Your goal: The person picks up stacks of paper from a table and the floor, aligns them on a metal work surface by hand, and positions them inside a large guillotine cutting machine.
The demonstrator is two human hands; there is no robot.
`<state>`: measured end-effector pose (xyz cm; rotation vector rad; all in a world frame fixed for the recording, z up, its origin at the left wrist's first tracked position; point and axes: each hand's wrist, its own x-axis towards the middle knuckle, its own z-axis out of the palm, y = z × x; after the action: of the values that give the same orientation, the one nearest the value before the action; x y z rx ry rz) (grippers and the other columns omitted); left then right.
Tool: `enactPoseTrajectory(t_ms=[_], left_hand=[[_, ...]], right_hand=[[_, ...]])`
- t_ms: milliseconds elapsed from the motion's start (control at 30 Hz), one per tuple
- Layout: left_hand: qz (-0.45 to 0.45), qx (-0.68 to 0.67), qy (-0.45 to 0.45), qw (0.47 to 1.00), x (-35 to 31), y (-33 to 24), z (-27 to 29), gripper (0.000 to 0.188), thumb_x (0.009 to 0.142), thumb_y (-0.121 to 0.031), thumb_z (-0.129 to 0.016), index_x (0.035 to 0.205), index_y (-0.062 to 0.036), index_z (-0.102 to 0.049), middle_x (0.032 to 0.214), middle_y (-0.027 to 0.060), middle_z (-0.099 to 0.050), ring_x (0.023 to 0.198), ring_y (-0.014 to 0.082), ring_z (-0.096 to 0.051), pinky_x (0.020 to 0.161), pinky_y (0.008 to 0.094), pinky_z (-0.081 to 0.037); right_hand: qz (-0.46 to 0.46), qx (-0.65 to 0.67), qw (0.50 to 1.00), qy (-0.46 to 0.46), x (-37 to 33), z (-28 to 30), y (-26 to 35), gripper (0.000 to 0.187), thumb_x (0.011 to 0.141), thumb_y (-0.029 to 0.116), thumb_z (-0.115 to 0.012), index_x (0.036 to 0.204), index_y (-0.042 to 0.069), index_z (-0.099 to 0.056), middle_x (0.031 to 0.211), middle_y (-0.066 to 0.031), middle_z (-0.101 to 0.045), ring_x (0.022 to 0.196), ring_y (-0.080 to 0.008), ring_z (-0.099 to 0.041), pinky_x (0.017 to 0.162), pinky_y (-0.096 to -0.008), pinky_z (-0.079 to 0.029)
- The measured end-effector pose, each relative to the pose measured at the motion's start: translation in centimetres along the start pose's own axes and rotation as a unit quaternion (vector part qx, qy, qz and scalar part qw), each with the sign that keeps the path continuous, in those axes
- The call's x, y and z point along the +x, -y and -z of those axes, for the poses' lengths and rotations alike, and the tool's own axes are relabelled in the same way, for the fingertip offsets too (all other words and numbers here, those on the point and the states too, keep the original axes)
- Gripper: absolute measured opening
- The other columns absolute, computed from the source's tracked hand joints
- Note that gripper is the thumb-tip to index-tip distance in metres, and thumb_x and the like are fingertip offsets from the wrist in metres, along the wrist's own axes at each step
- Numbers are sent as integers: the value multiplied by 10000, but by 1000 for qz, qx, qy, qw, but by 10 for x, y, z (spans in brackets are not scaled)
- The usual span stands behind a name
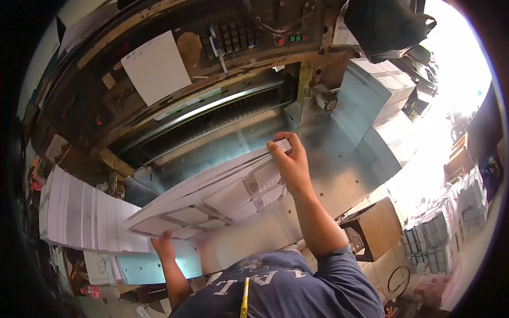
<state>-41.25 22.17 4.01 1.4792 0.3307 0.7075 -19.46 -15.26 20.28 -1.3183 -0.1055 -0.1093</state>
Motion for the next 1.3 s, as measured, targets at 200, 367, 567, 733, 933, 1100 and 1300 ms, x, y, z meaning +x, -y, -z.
enactPoseTrajectory(t_ms=[200,367,567,733,933,1100,1300], left_hand=[[-1,-15,-12,1000,-4,3,5,727,725,-182,-832,1321,4,-458,1285,90,-538,1183,222,-503,1058,370,-341],[-9,-24,-12,1000,-3,4,4,709,731,-164,-828,1316,8,-465,1282,91,-543,1180,220,-502,1059,371,-335],[-8,-15,-19,1000,1,4,3,684,755,-166,-811,1317,17,-467,1288,90,-538,1175,215,-504,1050,364,-343],[-46,-57,3,997,7,8,0,656,761,-160,-806,1302,21,-481,1274,85,-545,1157,205,-512,1030,349,-363],[-73,-6,-14,997,10,14,-2,712,782,-223,-792,1347,-1,-421,1291,77,-523,1188,211,-490,1057,374,-342],[9,-38,9,999,6,2,10,744,761,-191,-806,1368,-31,-405,1310,62,-505,1210,211,-469,1052,374,-347],[-1,-84,27,996,17,-11,-4,547,750,-74,-800,1229,-24,-541,1164,45,-588,1059,173,-557,914,324,-463]], right_hand=[[-44,-17,999,-4,1,-2,3,251,887,179,-640,1083,41,-564,841,-5,-585,752,-72,-544,668,-230,-435],[-93,-5,996,17,5,1,-1,393,906,292,-652,1143,-5,-551,915,-25,-593,835,-86,-544,734,-233,-434],[74,95,974,193,12,40,-30,459,827,313,-757,1111,4,-570,946,-37,-629,908,-133,-588,793,-271,-481],[49,-99,969,220,-5,60,-84,499,768,37,-782,1208,24,-546,1085,-48,-643,1036,-145,-583,916,-305,-473],[15,-8,990,140,-10,51,-107,554,768,-35,-744,1256,24,-490,1143,-69,-614,1068,-157,-573,931,-312,-469],[-29,33,987,157,-9,60,-97,635,749,2,-765,1291,-11,-432,1183,-90,-589,1081,-177,-566,925,-314,-467],[-37,12,982,186,-3,60,-105,361,718,-17,-762,1052,-19,-627,991,-65,-662,934,-166,-618,831,-296,-498]])
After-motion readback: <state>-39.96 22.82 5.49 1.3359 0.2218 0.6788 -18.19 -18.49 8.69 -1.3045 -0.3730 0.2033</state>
